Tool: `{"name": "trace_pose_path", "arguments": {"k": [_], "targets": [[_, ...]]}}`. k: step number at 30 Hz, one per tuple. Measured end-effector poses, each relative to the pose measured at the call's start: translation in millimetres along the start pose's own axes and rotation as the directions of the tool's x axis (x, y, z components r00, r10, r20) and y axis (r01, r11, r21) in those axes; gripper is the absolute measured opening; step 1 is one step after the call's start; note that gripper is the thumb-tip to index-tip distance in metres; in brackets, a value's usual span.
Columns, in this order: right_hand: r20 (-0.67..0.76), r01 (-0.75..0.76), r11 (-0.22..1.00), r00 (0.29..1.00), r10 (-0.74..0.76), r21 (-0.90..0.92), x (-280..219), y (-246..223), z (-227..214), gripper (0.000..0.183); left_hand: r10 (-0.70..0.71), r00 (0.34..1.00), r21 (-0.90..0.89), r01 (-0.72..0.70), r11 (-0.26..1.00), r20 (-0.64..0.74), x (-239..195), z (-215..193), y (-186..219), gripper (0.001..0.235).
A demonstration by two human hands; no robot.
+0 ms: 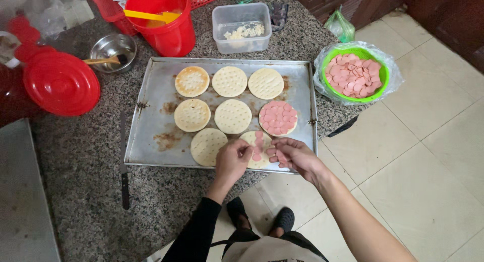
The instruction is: The person places pink circular slices from a green bowl onto round flatbreads arranged on a metal baking tray. The person handles the slices one at a time and arranges them in overlapping rows to cover each flatbread.
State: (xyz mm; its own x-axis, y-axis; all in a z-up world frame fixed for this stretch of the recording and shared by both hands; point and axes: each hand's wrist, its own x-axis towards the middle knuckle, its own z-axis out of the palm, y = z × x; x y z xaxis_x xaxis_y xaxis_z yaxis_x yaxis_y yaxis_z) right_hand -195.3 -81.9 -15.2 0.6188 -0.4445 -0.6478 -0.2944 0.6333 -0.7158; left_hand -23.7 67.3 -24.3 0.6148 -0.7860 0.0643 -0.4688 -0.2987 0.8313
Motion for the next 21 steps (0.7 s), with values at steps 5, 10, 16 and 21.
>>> {"name": "trace_pose_path", "arguments": {"k": [5, 10, 16, 21], "targets": [[-0.033, 0.016, 0.996, 0.999, -0.013, 0.093, 2, 3, -17, 0.031, -0.025, 0.996, 0.097, 0.016, 0.995, 0.086, -10, -5, -2, 0.013], [-0.026, 0.032, 0.992, 0.999, -0.029, 0.119, 5, 5, -21, 0.033, 0.064, 0.984, 0.193, -0.096, 0.976, 0.167, -22, 8, 2, 0.013], [-0.044, 0.019, 0.998, 0.999, -0.016, 0.066, 7, 2, -26, 0.030, 0.070, 0.991, 0.331, -0.103, 0.938, 0.111, -24, 14, -4, 0.018], [-0.038, 0.030, 0.997, 0.999, -0.027, 0.069, 15, 8, -26, 0.024, 0.050, 0.994, 0.365, -0.084, 0.927, 0.101, -24, 16, -3, 0.018]]}}
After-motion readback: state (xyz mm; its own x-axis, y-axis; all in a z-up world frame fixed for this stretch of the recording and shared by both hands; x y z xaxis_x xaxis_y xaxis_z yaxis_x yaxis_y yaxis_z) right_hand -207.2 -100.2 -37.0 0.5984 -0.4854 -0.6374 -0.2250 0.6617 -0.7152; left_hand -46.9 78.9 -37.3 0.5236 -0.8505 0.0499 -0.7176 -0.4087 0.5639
